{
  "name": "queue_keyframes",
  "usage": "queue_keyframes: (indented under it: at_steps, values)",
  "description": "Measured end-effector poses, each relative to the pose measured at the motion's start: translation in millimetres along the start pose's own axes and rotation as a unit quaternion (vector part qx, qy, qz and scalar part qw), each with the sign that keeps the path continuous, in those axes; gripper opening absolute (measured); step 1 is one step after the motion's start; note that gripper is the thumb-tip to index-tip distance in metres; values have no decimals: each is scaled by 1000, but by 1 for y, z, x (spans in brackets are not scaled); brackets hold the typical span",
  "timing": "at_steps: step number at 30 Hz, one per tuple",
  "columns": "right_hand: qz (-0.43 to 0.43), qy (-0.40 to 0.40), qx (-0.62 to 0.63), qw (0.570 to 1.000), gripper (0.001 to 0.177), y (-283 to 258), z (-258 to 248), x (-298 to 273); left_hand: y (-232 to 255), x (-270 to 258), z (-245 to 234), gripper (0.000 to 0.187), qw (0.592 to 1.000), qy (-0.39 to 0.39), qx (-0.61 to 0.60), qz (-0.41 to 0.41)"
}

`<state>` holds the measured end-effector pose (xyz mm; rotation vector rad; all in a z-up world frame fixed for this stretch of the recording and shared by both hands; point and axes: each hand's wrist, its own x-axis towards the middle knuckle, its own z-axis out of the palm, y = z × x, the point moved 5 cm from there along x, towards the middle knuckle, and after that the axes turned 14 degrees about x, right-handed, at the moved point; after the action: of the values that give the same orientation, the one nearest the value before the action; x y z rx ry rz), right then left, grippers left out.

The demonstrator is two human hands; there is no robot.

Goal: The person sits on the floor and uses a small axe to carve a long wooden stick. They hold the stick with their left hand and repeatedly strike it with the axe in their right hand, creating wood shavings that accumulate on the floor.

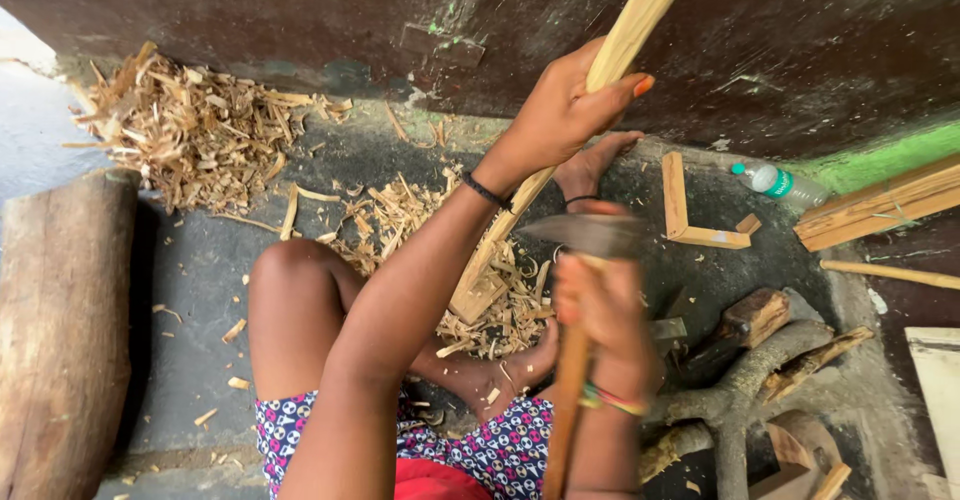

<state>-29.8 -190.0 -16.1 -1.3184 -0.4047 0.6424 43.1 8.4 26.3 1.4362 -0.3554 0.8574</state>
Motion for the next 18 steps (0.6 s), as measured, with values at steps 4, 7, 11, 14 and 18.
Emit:
queue_keyframes:
  at_steps: [4,7,11,14,18]
  values:
    - [59,-6,16,998,57,77,4,24,-7,1,-6,25,995,21,71,-71]
    - [73,-3,21,997,55,88,-3,25,-1,-4,-9,30,996,22,50,-69]
    - [81,-12,65,995,61,89,-1,23,8,-8,-22,35,995,41,3,-95]
    - [76,-3,60,995,57,80,-5,24,25,-15,-31,29,989,80,121,-20]
    - [64,-32,52,996,62,68,0,22,29,-15,-36,40,986,98,123,-59]
